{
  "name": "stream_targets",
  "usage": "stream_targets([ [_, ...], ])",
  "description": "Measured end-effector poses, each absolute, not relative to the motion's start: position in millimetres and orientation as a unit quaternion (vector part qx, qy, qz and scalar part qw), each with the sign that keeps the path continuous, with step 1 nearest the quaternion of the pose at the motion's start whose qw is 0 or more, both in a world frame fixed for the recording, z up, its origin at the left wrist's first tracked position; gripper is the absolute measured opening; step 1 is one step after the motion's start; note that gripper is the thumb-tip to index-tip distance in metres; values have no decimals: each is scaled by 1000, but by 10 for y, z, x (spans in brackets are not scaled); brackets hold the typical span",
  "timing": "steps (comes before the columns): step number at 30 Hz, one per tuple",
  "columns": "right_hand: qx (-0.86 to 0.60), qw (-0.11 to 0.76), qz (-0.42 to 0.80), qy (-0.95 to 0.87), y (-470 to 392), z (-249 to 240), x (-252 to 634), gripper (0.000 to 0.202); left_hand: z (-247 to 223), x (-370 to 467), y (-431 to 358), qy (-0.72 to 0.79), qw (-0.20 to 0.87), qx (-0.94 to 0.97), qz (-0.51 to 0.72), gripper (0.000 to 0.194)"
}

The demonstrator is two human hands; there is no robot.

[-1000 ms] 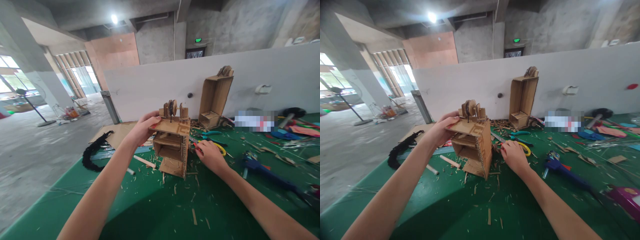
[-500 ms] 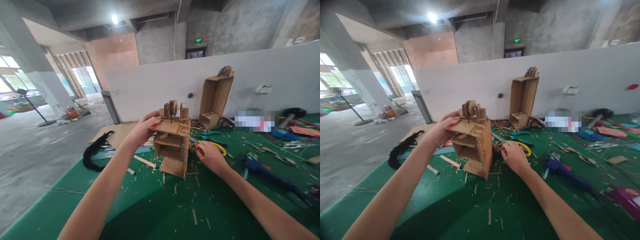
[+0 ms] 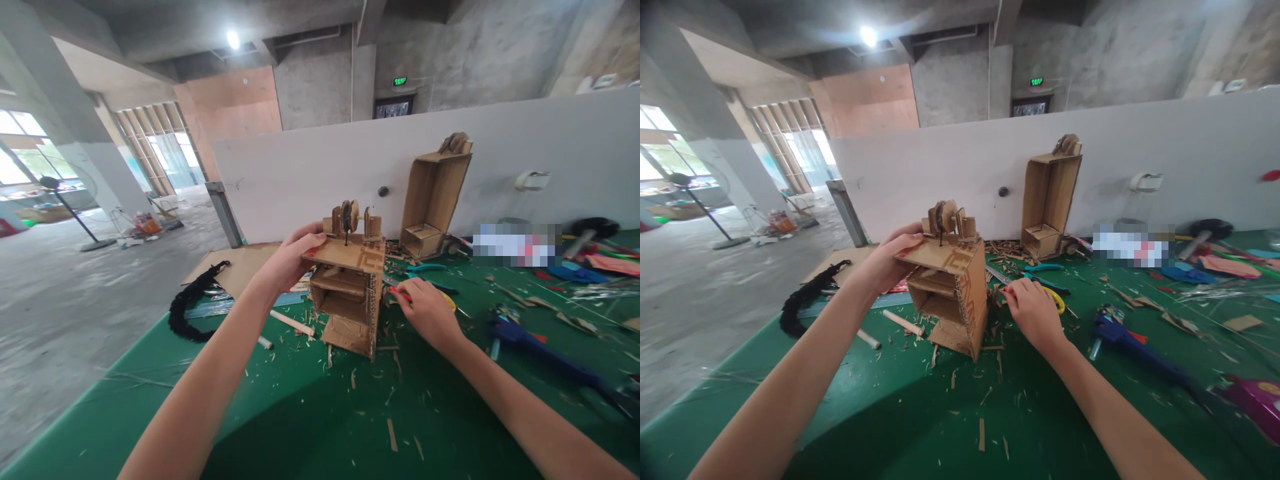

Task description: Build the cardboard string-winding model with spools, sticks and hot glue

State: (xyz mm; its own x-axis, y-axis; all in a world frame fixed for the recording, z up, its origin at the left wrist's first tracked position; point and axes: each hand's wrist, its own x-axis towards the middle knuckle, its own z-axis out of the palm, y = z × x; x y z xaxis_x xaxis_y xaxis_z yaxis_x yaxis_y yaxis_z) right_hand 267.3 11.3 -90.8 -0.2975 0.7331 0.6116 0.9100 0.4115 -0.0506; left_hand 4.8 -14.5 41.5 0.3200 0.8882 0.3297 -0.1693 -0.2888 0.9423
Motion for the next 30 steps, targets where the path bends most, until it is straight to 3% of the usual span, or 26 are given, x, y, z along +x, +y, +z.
stream_targets([
  [6,-460,225,-138,-848,35,-861,2682,13,391,41,-116,286,521,622,510,34],
  [10,-430,257,-140,-854,18,-828,2708,20,386,35,-120,283,521,623,510,29],
  [15,-494,315,-166,-794,106,-890,2695,15,399,51,-141,307,522,600,522,24],
  [20,-531,249,-163,-794,128,-926,2671,14,410,62,-152,318,517,600,521,26],
  [25,-473,213,-150,-842,38,-874,2683,11,402,63,-139,293,518,615,517,29],
  [30,-447,248,-161,-844,-9,-799,2708,17,400,58,-136,276,522,626,510,21],
])
